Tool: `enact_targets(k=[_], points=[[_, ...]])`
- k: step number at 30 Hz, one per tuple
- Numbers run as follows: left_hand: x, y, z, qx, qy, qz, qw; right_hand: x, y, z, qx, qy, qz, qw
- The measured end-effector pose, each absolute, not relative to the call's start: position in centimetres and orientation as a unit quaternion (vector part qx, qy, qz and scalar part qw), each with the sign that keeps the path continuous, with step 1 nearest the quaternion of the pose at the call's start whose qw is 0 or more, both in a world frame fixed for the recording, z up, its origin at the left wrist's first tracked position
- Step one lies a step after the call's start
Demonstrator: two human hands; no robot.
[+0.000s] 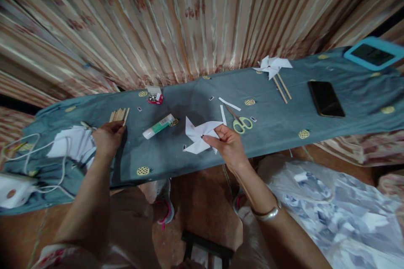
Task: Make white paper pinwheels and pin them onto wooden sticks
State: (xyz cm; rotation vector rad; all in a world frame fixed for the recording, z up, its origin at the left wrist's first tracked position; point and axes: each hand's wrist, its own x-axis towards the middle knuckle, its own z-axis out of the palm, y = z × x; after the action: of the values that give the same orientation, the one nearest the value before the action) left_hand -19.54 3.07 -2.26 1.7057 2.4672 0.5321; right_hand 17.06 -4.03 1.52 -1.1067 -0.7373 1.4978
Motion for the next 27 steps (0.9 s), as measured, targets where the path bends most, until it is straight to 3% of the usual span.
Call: enact_targets(k=[6,11,14,18,22,27], points=[[-18.6,3.1,-0.9,0.531,0.811,0.239,0.061,16.7,-4.1,1.8,-0.475,-0.329,0.605,0.547],[-13.7,0.7,1.7,0.542,0.713,0.431,0.111,16.0,-5.1,2.4,-0.458,-0.397,0.560,0.565],[-8.7,-2.2,2.2,0.547,0.603,0.484,0.320,15.8,-6.5,2.9,-0.453,-0.456,0.532,0.551],[-3.3,-5.4,1.3,0.427,0.512,0.428,0.610,16.1,-8.4,4.2,-0.492,-0.577,0.409,0.508],[-1.4,-6.7,0.5,0.326,0.476,0.406,0.709,16.4,-9.3,5.4,-0.502,-0.658,0.303,0.472],[-0.8,-6.9,0.9,0.247,0.444,0.377,0.775,16.8,-9.3,5.3,-0.509,-0.659,0.280,0.478]])
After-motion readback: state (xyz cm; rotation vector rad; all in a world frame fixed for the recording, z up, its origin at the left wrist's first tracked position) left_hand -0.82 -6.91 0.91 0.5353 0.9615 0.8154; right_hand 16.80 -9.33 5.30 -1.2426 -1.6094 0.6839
